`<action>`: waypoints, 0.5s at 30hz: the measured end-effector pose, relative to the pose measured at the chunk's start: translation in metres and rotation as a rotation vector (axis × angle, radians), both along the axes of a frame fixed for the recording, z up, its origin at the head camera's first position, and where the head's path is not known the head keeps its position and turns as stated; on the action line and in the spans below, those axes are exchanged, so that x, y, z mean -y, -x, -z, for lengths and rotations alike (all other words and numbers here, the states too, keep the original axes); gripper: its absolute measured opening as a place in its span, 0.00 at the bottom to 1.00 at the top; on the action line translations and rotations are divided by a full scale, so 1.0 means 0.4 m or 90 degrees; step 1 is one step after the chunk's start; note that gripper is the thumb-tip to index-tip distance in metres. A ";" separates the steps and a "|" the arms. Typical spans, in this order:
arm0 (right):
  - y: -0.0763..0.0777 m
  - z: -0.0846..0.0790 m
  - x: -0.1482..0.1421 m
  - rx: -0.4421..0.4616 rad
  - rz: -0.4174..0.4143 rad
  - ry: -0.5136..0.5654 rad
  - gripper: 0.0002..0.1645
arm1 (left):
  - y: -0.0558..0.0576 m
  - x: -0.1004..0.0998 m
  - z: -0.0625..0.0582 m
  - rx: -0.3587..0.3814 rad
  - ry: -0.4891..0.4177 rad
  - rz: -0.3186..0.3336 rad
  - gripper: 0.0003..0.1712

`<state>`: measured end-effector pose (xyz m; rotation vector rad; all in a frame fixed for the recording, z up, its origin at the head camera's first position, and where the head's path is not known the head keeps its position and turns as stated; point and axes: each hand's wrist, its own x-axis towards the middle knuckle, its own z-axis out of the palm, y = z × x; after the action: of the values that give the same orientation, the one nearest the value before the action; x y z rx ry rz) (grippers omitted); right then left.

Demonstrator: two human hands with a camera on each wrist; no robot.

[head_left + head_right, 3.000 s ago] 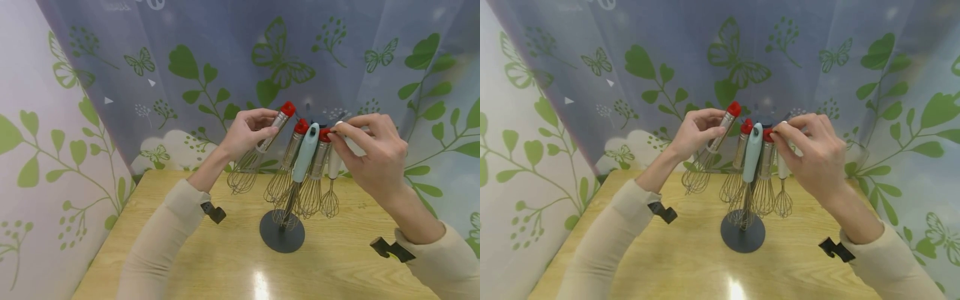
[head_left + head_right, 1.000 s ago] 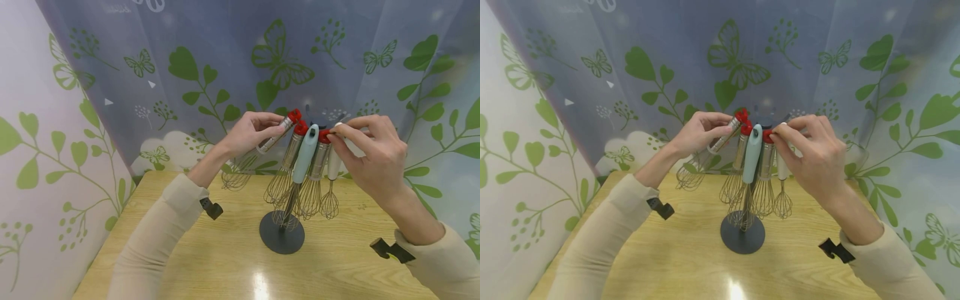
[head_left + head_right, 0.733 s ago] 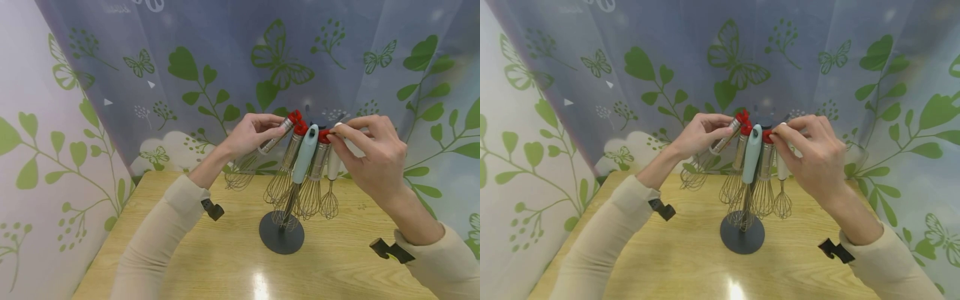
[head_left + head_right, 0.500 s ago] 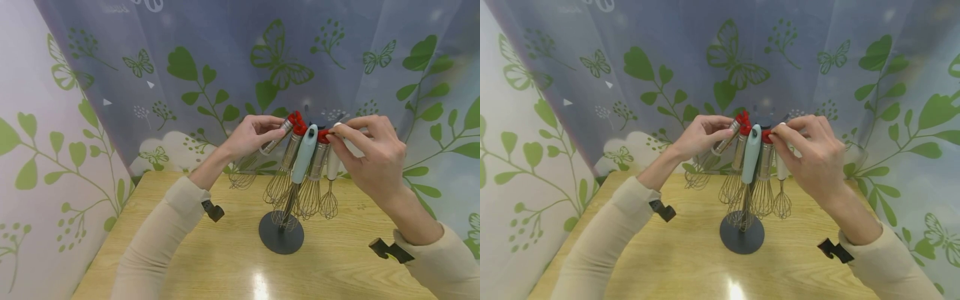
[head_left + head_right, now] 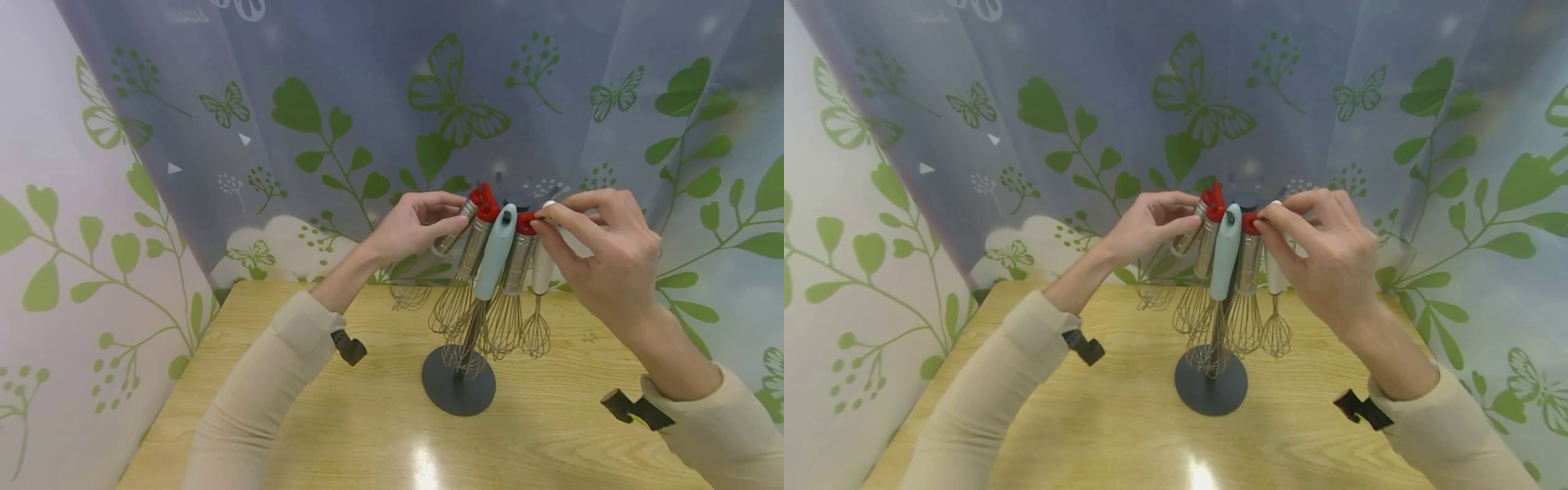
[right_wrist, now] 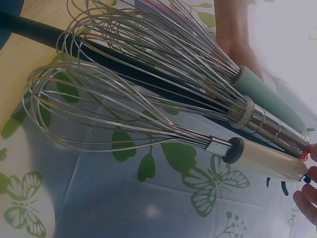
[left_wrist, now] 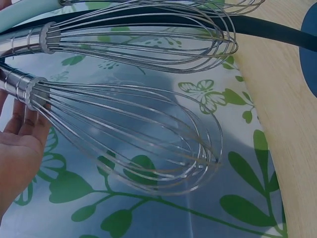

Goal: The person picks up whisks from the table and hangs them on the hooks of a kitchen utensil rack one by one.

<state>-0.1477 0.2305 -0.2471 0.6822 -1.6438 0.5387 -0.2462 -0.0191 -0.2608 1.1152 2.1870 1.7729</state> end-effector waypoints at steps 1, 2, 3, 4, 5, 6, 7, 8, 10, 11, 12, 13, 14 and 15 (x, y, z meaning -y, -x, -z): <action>0.000 0.000 0.000 0.001 0.000 0.000 0.17 | 0.000 0.000 0.001 0.001 -0.001 0.002 0.24; 0.000 0.000 -0.001 0.001 -0.001 0.000 0.18 | 0.000 -0.001 0.002 0.002 -0.003 0.002 0.24; 0.000 0.000 -0.001 0.001 -0.001 0.000 0.19 | 0.000 -0.001 0.003 0.002 -0.003 0.003 0.24; 0.000 0.000 -0.001 0.001 -0.001 0.001 0.21 | 0.000 -0.001 0.003 0.002 -0.003 0.004 0.24; 0.000 0.000 -0.001 0.001 -0.002 0.001 0.22 | 0.000 0.000 0.004 0.002 -0.004 0.005 0.24; 0.000 0.000 0.000 0.001 -0.001 0.001 0.23 | 0.000 0.000 0.004 0.000 -0.003 0.005 0.24; 0.000 0.000 0.000 0.001 -0.002 0.001 0.23 | 0.000 0.000 0.005 -0.001 0.000 0.005 0.25; 0.000 0.000 0.000 0.001 -0.002 0.000 0.24 | 0.000 0.000 0.006 -0.003 0.001 0.005 0.25; 0.000 0.000 0.000 0.001 -0.001 0.000 0.25 | 0.000 -0.001 0.007 -0.006 0.005 0.006 0.25; 0.000 -0.001 0.000 0.001 -0.002 0.000 0.25 | 0.001 -0.001 0.007 -0.007 0.007 0.006 0.25; 0.000 -0.001 0.000 0.001 -0.002 0.000 0.25 | 0.001 -0.002 0.008 -0.009 0.008 0.005 0.26; 0.000 -0.001 0.000 0.000 -0.002 0.000 0.26 | 0.001 -0.002 0.008 -0.010 0.009 0.006 0.26; 0.000 -0.001 -0.001 -0.001 -0.001 0.001 0.26 | 0.001 -0.003 0.009 -0.012 0.009 0.006 0.26; 0.000 -0.001 0.000 -0.002 -0.001 0.002 0.26 | 0.002 -0.004 0.009 -0.013 0.008 0.006 0.26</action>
<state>-0.1477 0.2306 -0.2469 0.6821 -1.6395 0.5417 -0.2468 -0.0177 -0.2644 1.1434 2.1973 1.7483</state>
